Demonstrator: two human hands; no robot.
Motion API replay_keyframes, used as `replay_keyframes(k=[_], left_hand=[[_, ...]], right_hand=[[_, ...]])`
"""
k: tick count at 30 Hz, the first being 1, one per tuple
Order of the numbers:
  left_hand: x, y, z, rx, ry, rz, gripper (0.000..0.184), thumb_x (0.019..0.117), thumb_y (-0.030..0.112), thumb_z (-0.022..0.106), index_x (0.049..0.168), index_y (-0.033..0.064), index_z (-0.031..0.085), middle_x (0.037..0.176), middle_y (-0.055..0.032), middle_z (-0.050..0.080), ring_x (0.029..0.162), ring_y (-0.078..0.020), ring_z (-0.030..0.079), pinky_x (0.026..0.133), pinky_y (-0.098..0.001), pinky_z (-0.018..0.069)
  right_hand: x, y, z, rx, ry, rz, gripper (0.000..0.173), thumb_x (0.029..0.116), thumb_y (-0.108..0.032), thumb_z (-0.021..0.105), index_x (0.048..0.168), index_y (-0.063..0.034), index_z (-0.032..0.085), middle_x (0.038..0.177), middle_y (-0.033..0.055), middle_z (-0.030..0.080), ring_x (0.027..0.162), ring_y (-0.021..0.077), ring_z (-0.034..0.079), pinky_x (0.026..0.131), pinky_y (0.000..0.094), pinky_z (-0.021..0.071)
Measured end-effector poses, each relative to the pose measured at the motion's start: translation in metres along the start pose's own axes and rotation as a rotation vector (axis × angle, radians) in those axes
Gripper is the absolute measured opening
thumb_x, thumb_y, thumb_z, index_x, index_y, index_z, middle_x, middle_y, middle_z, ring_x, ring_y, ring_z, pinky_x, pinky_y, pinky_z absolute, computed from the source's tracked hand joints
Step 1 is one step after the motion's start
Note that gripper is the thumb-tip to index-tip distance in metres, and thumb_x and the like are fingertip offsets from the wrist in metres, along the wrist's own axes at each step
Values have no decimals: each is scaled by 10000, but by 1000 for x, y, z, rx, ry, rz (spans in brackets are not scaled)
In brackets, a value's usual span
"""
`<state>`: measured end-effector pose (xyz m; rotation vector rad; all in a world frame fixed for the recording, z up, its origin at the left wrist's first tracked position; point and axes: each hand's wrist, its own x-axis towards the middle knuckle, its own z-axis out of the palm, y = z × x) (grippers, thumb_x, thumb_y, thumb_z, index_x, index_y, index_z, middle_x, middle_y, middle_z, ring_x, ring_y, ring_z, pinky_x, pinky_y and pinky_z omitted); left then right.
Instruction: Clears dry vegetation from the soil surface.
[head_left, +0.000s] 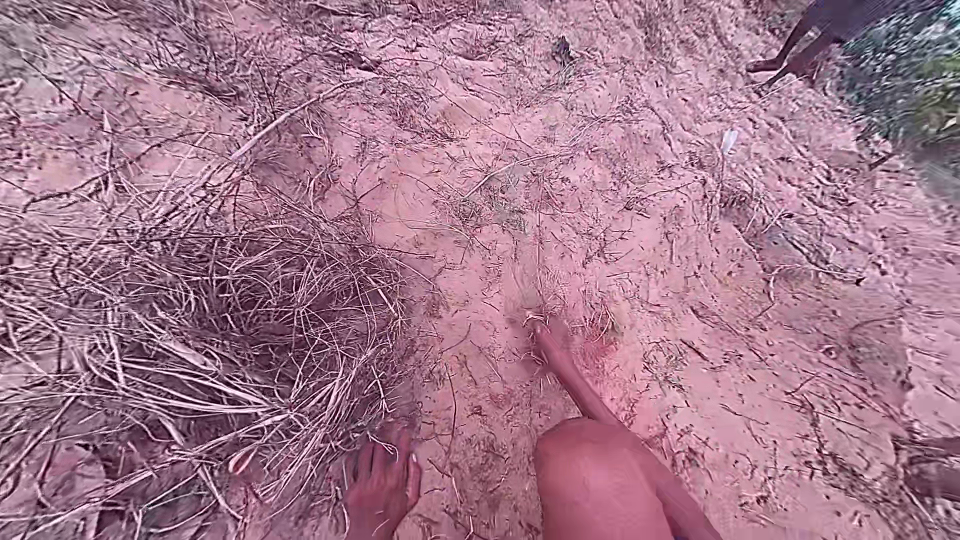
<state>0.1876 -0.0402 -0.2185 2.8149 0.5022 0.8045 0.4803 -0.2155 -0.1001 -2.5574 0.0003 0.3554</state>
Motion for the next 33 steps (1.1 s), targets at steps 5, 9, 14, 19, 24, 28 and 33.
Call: replay_keyframes(k=[5, 9, 14, 19, 24, 28, 33], left_hand=[[7, -3, 1, -17, 44, 3, 507, 962, 409, 373, 1127, 137, 767, 1143, -184, 734, 1028, -390, 688, 926, -536, 452], [-1, 0, 0, -34, 2, -11, 486, 964, 399, 392, 1157, 136, 753, 1155, -199, 727, 1059, -396, 682, 931, -554, 439], [1, -1, 3, -28, -8, -28, 493, 970, 414, 373, 1180, 164, 742, 1135, -189, 732, 1043, -399, 683, 924, -565, 438], [1, -3, 2, -22, -29, -15, 500, 967, 414, 371, 1166, 142, 741, 1162, -201, 722, 1039, -412, 683, 900, -564, 451], [6, -1, 3, -22, -17, -12, 487, 952, 401, 383, 1148, 143, 746, 1172, -174, 725, 1042, -389, 682, 895, -542, 453], [2, -3, 1, -7, -25, -21, 474, 959, 411, 384, 1152, 170, 744, 1163, -162, 732, 1057, -376, 685, 899, -539, 458], [4, -3, 2, -4, -11, -31, 463, 966, 413, 382, 1159, 187, 737, 1158, -155, 731, 1045, -366, 681, 900, -532, 447]], right_hand=[[-53, 17, -23, 21, -14, -18, 423, 1048, -90, 493, 1359, 196, 494, 1341, 392, 548, 1296, 432, 539, 1120, 509, 388], [-24, -7, -82, 493, 336, -275, 183, 1054, -227, 531, 1074, -49, 563, 778, -53, 573, 652, 4, 560, 659, 218, 521], [-33, -75, -159, 649, 637, -571, 51, 1034, -136, 510, 983, -133, 513, 712, -141, 591, 581, -23, 573, 599, 185, 542], [16, -54, -142, 71, 624, -346, 423, 963, -224, 721, 1190, 121, 629, 1118, 203, 693, 1040, 221, 680, 983, 370, 534], [91, -22, -60, -310, -4, 121, 431, 966, -247, 690, 1221, 95, 626, 1170, 343, 639, 1122, 493, 615, 928, 665, 455], [93, -5, -15, -327, 35, 114, 403, 941, -260, 686, 1169, 71, 669, 1141, 334, 660, 1114, 501, 630, 904, 688, 469], [79, -19, -45, 367, 136, 23, 397, 982, -165, 657, 1289, 40, 514, 1056, 120, 614, 904, 135, 611, 824, 326, 530]])
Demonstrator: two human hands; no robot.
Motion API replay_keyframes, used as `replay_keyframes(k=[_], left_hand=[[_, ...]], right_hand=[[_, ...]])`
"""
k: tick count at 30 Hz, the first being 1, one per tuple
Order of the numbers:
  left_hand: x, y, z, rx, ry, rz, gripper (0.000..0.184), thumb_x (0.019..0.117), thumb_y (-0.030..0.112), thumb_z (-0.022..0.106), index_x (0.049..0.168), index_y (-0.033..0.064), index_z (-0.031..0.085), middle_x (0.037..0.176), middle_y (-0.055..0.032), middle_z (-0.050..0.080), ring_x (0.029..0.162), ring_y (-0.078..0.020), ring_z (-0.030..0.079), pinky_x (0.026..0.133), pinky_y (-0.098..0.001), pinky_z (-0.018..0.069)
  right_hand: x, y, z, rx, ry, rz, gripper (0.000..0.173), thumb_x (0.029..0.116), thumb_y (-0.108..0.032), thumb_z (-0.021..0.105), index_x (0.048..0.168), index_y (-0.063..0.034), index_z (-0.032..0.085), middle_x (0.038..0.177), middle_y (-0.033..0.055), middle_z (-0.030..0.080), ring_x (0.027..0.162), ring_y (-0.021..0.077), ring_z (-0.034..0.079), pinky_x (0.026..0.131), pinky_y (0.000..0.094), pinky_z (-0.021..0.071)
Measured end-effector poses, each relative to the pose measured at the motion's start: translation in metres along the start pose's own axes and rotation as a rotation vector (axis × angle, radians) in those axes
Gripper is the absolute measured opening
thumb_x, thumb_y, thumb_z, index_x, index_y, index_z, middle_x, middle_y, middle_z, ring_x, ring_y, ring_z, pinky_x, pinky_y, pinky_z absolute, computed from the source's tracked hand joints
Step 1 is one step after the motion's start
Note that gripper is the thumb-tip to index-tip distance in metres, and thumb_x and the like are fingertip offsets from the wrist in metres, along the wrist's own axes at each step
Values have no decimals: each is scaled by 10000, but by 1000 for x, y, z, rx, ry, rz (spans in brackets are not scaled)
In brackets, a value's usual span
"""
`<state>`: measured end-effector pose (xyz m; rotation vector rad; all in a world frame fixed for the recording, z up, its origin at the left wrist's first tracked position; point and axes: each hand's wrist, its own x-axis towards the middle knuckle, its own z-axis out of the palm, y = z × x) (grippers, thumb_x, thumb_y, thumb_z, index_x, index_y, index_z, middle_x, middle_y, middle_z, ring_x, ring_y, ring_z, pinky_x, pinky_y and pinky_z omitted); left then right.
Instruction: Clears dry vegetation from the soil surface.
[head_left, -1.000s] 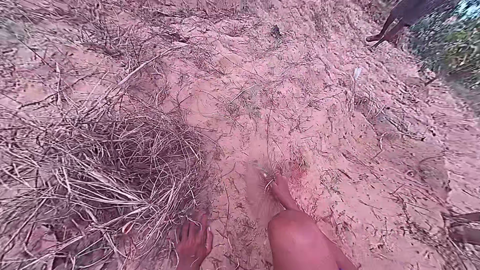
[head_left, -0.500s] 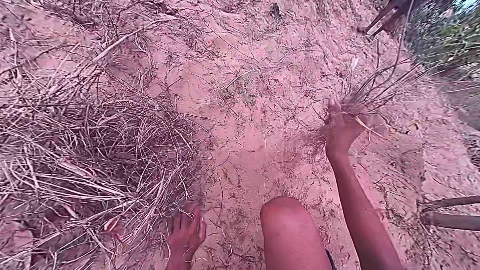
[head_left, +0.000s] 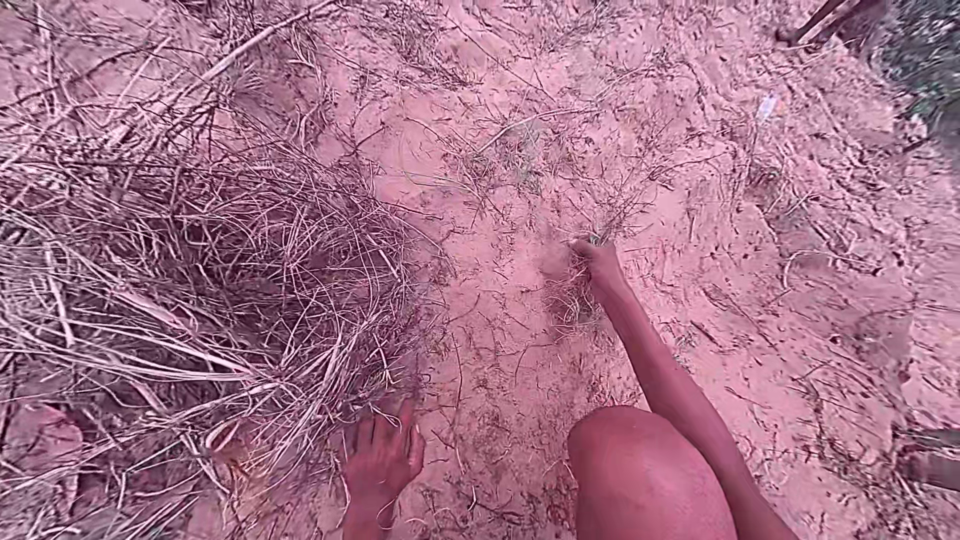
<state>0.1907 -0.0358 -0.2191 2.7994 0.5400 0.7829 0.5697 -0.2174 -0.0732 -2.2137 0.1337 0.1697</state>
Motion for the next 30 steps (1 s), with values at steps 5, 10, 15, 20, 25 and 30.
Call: replay_keyframes(k=[5, 10, 15, 20, 25, 30], left_hand=[[-3, 0, 0, 23, -15, 2, 481, 974, 433, 359, 1180, 204, 728, 1154, -146, 732, 1051, -360, 675, 908, -519, 439], [-4, -2, 3, 45, -14, 13, 481, 977, 432, 356, 1153, 194, 735, 1126, -144, 736, 1018, -354, 680, 901, -504, 454], [-2, -2, 2, 55, 6, 6, 469, 985, 429, 347, 1155, 222, 731, 1136, -119, 735, 1036, -323, 673, 915, -480, 443], [-5, -3, 2, 77, 11, 21, 480, 1002, 445, 317, 1180, 227, 706, 1136, -101, 734, 1035, -304, 654, 937, -456, 409], [-1, -3, 0, 92, 12, 38, 476, 992, 451, 320, 1152, 230, 710, 1121, -103, 734, 1009, -305, 659, 909, -460, 426], [1, 0, 2, 71, 49, 40, 474, 983, 413, 333, 1114, 203, 737, 1098, -108, 739, 976, -306, 660, 897, -460, 413]], right_hand=[[47, -40, -29, -100, 222, -257, 392, 990, -210, 630, 1274, 55, 583, 1088, 173, 654, 956, 206, 635, 880, 393, 512], [122, -38, 18, -377, 14, -204, 486, 1017, -250, 608, 1344, 103, 541, 1279, 337, 607, 1218, 437, 599, 1041, 582, 455], [144, -44, 84, -313, -42, -154, 549, 1001, -243, 612, 1441, 61, 489, 1382, 330, 562, 1309, 444, 541, 1082, 607, 412], [131, -63, 145, -405, -205, -379, 583, 989, -362, 667, 1340, 93, 573, 1300, 323, 615, 1259, 450, 577, 1080, 602, 421], [128, -55, 154, -416, -144, -388, 411, 1063, -247, 511, 1323, 54, 614, 1297, 304, 633, 1264, 446, 588, 1078, 610, 424], [110, -47, 141, -336, -94, -321, 465, 1082, -290, 482, 1295, 113, 575, 1292, 338, 604, 1256, 466, 572, 1055, 611, 426]])
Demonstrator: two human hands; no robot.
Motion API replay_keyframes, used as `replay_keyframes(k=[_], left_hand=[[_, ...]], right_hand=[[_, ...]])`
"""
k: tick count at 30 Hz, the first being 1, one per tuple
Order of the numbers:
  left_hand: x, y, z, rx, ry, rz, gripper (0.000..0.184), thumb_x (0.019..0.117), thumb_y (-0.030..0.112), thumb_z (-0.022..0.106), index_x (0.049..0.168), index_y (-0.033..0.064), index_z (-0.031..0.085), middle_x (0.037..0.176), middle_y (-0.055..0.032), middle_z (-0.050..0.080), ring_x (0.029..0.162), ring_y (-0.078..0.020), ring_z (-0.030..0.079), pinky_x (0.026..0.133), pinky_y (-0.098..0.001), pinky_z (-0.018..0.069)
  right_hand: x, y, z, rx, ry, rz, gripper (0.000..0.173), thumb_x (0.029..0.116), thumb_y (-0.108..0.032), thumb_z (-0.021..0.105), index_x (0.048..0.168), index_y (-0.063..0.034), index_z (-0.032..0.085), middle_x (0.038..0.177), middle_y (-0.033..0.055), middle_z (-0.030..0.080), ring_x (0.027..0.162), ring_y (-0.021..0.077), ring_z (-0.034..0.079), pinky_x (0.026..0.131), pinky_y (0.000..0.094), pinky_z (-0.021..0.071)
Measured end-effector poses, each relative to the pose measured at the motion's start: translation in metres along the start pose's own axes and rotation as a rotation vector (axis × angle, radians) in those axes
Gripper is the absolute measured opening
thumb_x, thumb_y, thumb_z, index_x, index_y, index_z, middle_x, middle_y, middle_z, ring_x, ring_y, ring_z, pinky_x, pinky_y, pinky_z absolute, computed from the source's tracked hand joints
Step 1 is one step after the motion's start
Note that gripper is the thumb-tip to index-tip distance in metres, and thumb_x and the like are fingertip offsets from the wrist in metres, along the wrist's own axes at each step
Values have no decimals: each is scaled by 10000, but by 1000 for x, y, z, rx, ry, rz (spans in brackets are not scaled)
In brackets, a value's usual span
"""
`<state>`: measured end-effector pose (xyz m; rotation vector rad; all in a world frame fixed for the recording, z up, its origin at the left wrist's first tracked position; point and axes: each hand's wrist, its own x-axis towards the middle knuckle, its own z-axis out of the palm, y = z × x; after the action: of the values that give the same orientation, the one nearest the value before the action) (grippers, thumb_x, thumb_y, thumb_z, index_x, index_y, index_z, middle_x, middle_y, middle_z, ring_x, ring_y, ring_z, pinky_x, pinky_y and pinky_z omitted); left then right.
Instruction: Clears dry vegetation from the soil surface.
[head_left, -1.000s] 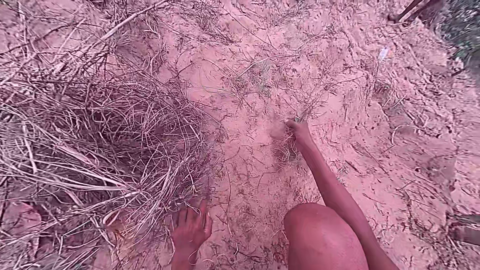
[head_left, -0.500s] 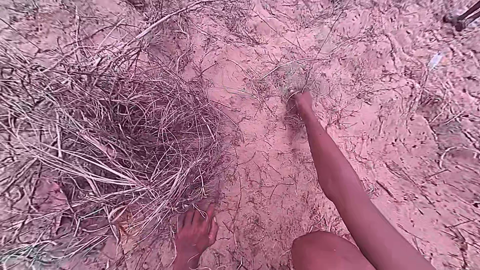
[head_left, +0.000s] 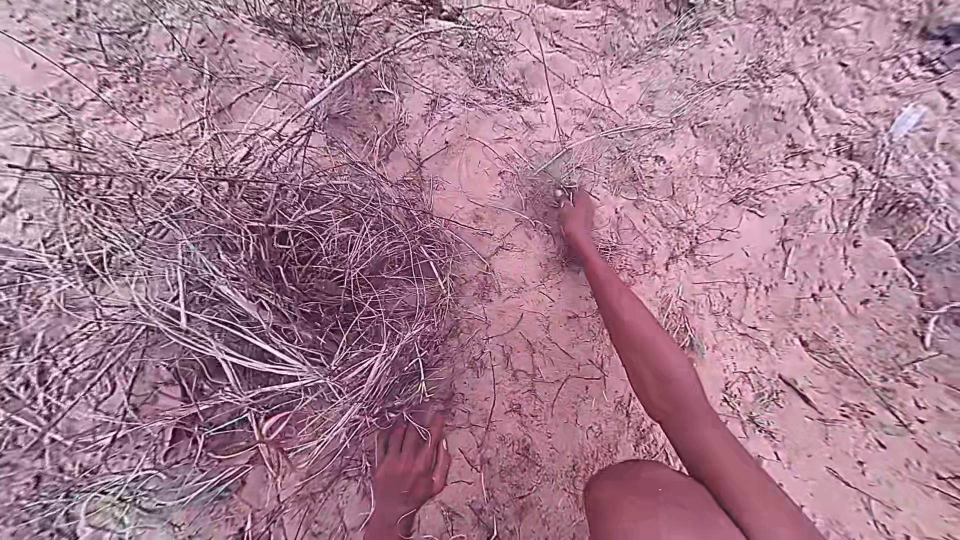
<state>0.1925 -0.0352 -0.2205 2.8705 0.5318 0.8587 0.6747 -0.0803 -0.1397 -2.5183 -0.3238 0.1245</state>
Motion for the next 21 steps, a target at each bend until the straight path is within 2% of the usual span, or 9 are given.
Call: replay_keyframes(k=[4, 6, 9, 12, 14, 16, 17, 19, 21], left_hand=[[3, 3, -2, -27, 5, -20, 472, 971, 398, 358, 1092, 192, 765, 1108, -120, 749, 985, -315, 685, 896, -470, 446], [3, 1, -2, -30, 10, -21, 466, 969, 389, 365, 1085, 187, 767, 1103, -128, 749, 990, -317, 684, 902, -468, 439], [2, 2, -3, -40, 4, -14, 464, 978, 387, 356, 1094, 175, 753, 1104, -135, 743, 985, -321, 674, 913, -475, 415], [4, 3, -3, -41, 6, -23, 460, 969, 387, 365, 1087, 184, 759, 1103, -129, 748, 988, -323, 682, 928, -486, 411], [3, 1, -2, -36, 4, -25, 459, 966, 392, 367, 1096, 191, 759, 1109, -131, 747, 999, -326, 683, 930, -488, 412], [-1, 1, -2, -28, -11, -19, 465, 966, 406, 361, 1105, 194, 752, 1107, -131, 745, 994, -329, 680, 899, -491, 429], [-1, 1, -1, -29, -13, -17, 470, 967, 410, 362, 1110, 193, 753, 1114, -135, 746, 1002, -332, 680, 900, -492, 431], [-2, 0, 1, -21, -21, -16, 480, 972, 425, 357, 1125, 205, 754, 1131, -134, 748, 1031, -333, 684, 918, -494, 437], [-4, -2, 2, -7, -20, -10, 485, 975, 432, 346, 1137, 215, 748, 1132, -124, 747, 1032, -324, 682, 916, -487, 441]], right_hand=[[-66, 14, -19, 8, -4, 13, 517, 1086, -270, 460, 1343, 177, 504, 1363, 406, 519, 1331, 520, 489, 1115, 628, 358], [-100, 15, -28, 37, -7, 48, 496, 1086, -257, 475, 1328, 174, 519, 1320, 394, 550, 1280, 501, 530, 1084, 619, 389], [-174, 19, -46, 31, -25, 83, 448, 1085, -257, 515, 1254, 157, 541, 1146, 361, 605, 1088, 472, 607, 952, 614, 463], [-224, 11, -68, -47, -36, 68, 393, 1051, -139, 529, 1276, 182, 558, 1170, 389, 613, 1138, 496, 600, 1001, 618, 432], [-213, 11, -72, -60, 36, -47, 343, 1027, -84, 517, 1220, 193, 577, 1118, 397, 618, 1086, 517, 613, 951, 650, 445], [-167, 10, -63, -33, 139, -192, 354, 1019, -142, 546, 1182, 167, 605, 1054, 355, 645, 1018, 476, 636, 907, 612, 473], [-139, 1, -57, 1, 138, -232, 406, 1026, -192, 586, 1241, 150, 611, 1113, 355, 657, 1085, 484, 628, 973, 606, 453], [-90, -23, -35, -64, 16, -272, 541, 996, -305, 659, 1373, 76, 582, 1263, 320, 644, 1221, 464, 606, 1069, 598, 430], [-57, -33, 0, -221, -122, -301, 554, 942, -364, 724, 1266, 76, 633, 1259, 321, 629, 1192, 479, 611, 1005, 644, 457]])
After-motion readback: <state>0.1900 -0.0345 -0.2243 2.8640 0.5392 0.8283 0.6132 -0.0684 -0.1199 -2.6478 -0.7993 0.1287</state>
